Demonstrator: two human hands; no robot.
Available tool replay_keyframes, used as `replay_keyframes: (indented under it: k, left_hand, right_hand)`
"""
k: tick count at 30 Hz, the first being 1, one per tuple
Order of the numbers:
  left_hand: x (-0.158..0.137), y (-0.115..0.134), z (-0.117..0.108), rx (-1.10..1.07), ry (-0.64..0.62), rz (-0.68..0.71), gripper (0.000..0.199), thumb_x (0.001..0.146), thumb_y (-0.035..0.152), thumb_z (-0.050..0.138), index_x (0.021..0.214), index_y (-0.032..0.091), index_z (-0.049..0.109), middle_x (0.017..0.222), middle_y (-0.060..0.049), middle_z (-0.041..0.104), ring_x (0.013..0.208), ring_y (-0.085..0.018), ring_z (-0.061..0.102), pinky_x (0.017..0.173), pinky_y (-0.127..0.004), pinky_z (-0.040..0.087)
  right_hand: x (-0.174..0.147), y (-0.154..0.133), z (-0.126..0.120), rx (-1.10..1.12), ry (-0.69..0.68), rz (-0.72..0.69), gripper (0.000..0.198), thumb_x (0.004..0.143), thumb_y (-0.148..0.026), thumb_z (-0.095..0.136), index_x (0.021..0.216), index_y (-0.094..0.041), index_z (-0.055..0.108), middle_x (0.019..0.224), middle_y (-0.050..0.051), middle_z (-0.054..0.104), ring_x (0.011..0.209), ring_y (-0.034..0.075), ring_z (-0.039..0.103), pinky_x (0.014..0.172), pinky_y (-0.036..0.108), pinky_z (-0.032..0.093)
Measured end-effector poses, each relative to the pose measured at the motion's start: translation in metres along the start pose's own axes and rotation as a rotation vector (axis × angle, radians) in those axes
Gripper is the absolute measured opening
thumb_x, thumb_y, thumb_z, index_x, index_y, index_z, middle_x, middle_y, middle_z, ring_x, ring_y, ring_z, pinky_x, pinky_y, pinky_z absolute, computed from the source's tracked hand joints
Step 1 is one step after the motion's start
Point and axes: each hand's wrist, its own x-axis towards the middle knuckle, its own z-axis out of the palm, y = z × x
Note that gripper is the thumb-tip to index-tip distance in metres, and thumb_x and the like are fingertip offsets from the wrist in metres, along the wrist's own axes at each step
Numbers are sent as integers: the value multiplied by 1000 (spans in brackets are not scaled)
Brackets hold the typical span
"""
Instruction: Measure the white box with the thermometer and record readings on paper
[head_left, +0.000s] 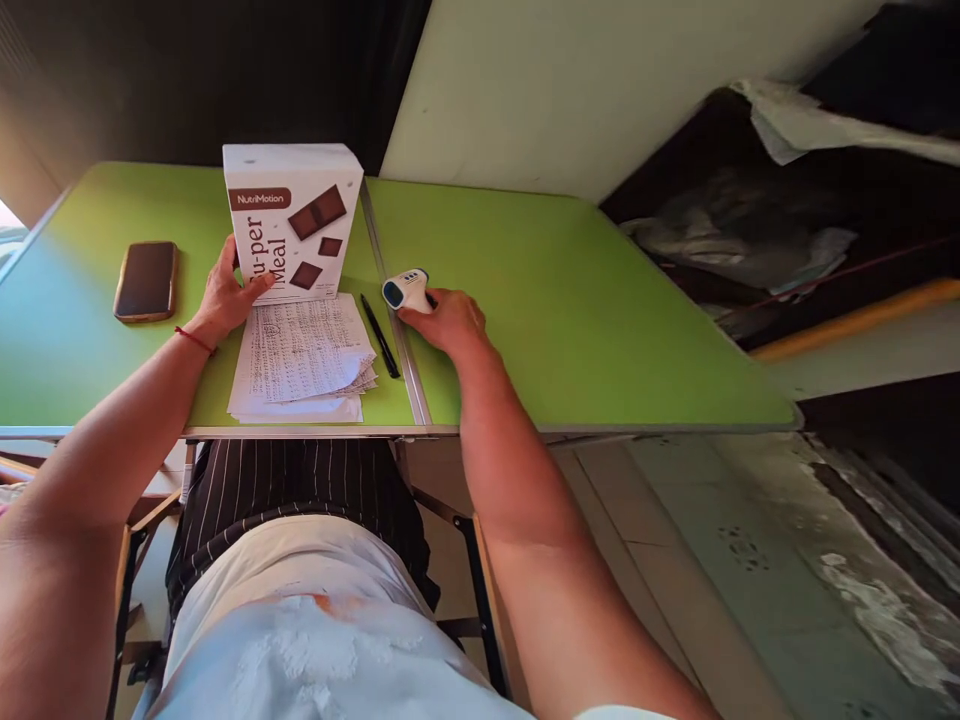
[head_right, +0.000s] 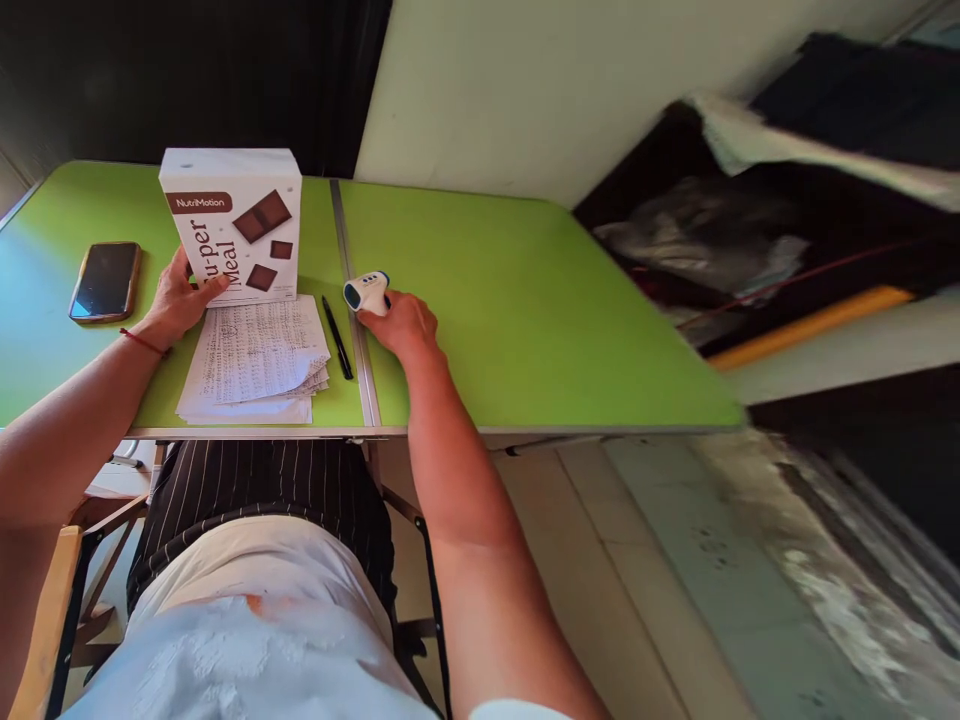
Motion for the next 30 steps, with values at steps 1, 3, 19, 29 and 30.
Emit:
replay_keyframes:
  k: [1,3,19,29,30]
  left_hand:
    - [1,-2,-1,19,1,-1,89,71,86,75,132,23,57,128,-13,69,118,-35,65,107,-55,52]
    - [1,-3,-2,76,30,-9,100,68,86,78,140,23,52,136,-16,62,126,-40,58,110,-60,47]
    - [-38,84,32,292,-298,261,45,91,54,70,121,21,63,124,-13,65,116,-33,63,104,-51,52]
    - [-43,74,42,348,-596,298,58,89,62,67,126,18,72,146,-20,62,137,-44,56,117,-61,42]
    - [-44,74,43,352,-606,293,59,88,62,68,127,18,72,146,-20,62,137,-44,56,117,-62,41]
  right_hand:
    - [0,1,0,-1,-2,4,39,83,-50,75,109,-21,80,106,15,81,103,38,74,85,46,56]
    - [-1,4,1,12,48,-10,40,82,-51,76,107,-20,79,105,17,79,107,39,72,88,49,56]
    - [-24,-23,24,211,2,-440,34,81,-24,67,115,-23,77,88,6,75,84,27,68,86,44,55]
    - [-23,-20,16,981,34,-416,45,76,-65,80,104,-32,67,88,1,64,84,21,62,81,39,57]
    - [-27,-23,18,1019,33,-420,49,73,-69,82,101,-32,66,84,0,61,81,20,61,80,37,58]
